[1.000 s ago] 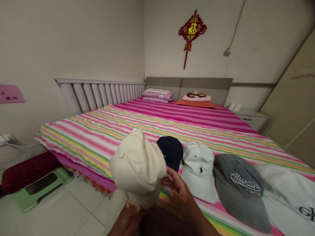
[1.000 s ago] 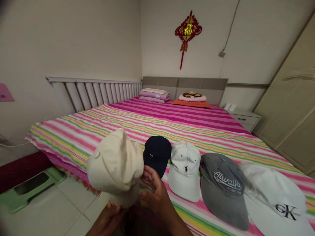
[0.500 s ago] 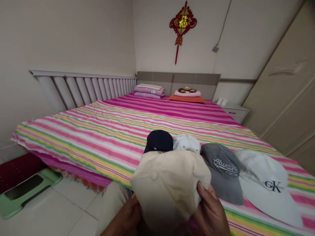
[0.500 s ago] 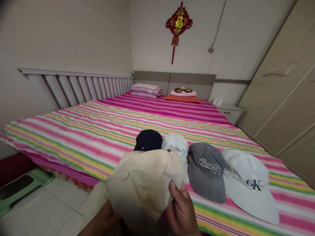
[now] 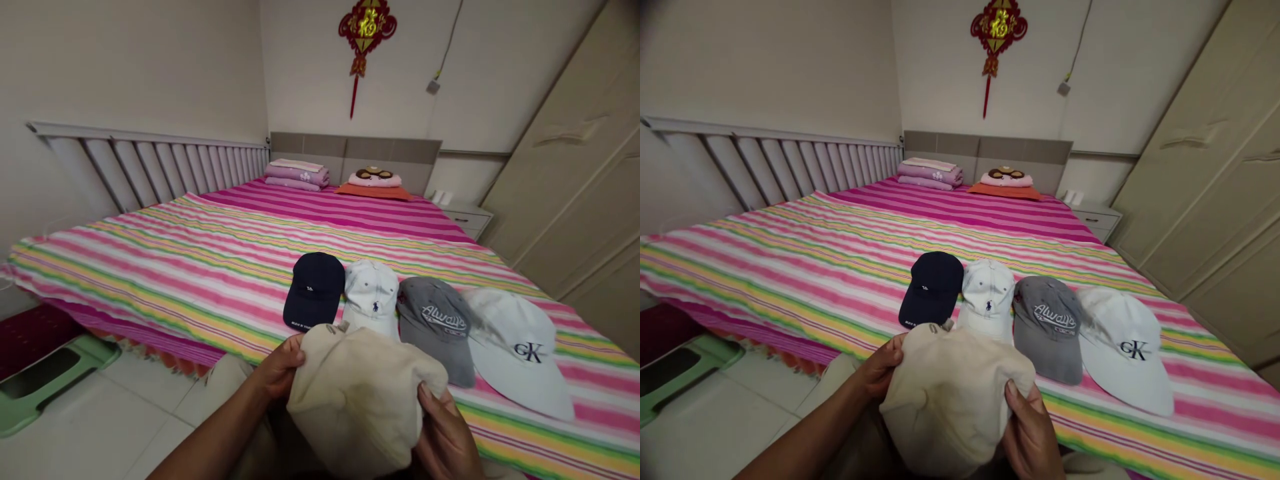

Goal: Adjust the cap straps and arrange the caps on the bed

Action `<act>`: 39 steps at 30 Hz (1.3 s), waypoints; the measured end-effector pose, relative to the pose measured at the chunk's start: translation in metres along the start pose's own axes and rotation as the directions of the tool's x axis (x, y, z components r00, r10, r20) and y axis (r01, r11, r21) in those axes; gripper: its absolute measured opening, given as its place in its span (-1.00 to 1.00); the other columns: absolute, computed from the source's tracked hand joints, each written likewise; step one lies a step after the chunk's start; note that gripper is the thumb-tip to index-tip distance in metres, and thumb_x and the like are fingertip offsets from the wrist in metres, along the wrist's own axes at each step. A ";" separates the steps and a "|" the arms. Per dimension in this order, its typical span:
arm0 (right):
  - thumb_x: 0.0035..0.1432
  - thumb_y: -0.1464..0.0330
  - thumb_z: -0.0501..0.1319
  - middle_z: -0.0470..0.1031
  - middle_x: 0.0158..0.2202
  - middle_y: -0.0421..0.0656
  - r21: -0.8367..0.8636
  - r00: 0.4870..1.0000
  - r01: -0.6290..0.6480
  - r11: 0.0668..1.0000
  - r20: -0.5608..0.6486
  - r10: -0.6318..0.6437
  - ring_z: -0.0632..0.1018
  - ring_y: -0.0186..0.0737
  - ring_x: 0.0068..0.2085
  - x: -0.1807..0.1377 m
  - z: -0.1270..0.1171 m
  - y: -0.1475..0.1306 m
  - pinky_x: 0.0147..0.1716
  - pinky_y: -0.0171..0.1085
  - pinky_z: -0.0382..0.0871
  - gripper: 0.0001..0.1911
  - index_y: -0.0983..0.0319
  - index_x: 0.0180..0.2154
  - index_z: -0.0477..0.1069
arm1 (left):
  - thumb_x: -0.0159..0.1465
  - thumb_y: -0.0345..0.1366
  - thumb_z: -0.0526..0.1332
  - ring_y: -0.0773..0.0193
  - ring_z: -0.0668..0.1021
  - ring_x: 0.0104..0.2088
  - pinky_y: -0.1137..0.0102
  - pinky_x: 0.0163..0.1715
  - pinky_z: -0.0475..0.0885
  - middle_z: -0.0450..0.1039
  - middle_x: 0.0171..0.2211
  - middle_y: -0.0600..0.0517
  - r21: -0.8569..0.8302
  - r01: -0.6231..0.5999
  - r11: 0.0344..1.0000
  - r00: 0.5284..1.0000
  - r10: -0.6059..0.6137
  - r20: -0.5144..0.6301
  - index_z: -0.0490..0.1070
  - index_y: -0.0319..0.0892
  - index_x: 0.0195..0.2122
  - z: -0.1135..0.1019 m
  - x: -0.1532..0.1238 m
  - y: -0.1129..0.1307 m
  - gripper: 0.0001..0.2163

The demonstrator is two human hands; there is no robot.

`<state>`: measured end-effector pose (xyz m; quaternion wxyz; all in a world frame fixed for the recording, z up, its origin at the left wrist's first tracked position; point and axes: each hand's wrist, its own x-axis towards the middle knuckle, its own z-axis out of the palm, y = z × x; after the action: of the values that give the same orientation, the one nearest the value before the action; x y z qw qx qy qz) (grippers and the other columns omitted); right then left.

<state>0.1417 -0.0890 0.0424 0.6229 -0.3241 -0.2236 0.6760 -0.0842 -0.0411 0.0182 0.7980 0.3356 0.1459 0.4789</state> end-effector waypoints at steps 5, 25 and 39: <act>-0.38 0.29 0.42 0.59 -0.42 -0.08 -0.041 0.997 -0.025 0.999 0.069 0.028 0.56 0.03 -0.28 0.000 -0.036 0.002 -0.11 -0.06 0.32 -0.50 0.14 -0.25 0.48 | -0.17 -0.41 0.33 0.15 0.56 -0.41 0.32 -0.30 0.40 0.53 -0.49 -0.07 -0.053 0.024 0.998 0.999 -0.022 0.047 0.48 -0.30 -0.38 0.004 0.000 -0.002 -0.73; -0.38 0.29 0.42 0.58 -0.36 -0.06 -0.067 0.993 -0.096 0.993 0.058 0.100 0.53 0.06 -0.20 0.000 -0.031 0.000 -0.08 -0.04 0.28 -0.50 0.15 -0.25 0.48 | -0.13 -0.37 0.33 0.23 0.56 -0.50 0.44 -0.43 0.41 0.53 -0.49 -0.08 -0.127 0.171 0.977 0.983 -0.161 0.086 0.46 -0.34 -0.29 0.001 0.011 0.009 -0.68; -0.35 0.29 0.39 0.58 -0.38 0.00 -0.112 0.946 -0.264 0.958 0.162 0.280 0.52 0.14 -0.21 -0.006 -0.037 -0.011 -0.16 -0.01 0.34 -0.68 0.21 -0.41 0.51 | -0.19 -0.36 0.38 0.30 0.52 -0.54 0.46 -0.46 0.39 0.52 -0.52 -0.01 -0.122 0.205 0.971 0.978 -0.208 -0.013 0.49 -0.32 -0.41 0.007 0.030 0.004 -0.72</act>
<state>0.1759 -0.0976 0.0255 0.4863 -0.3179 -0.2606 0.7710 -0.0681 -0.0166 0.0289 0.8601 0.2640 0.1613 0.4056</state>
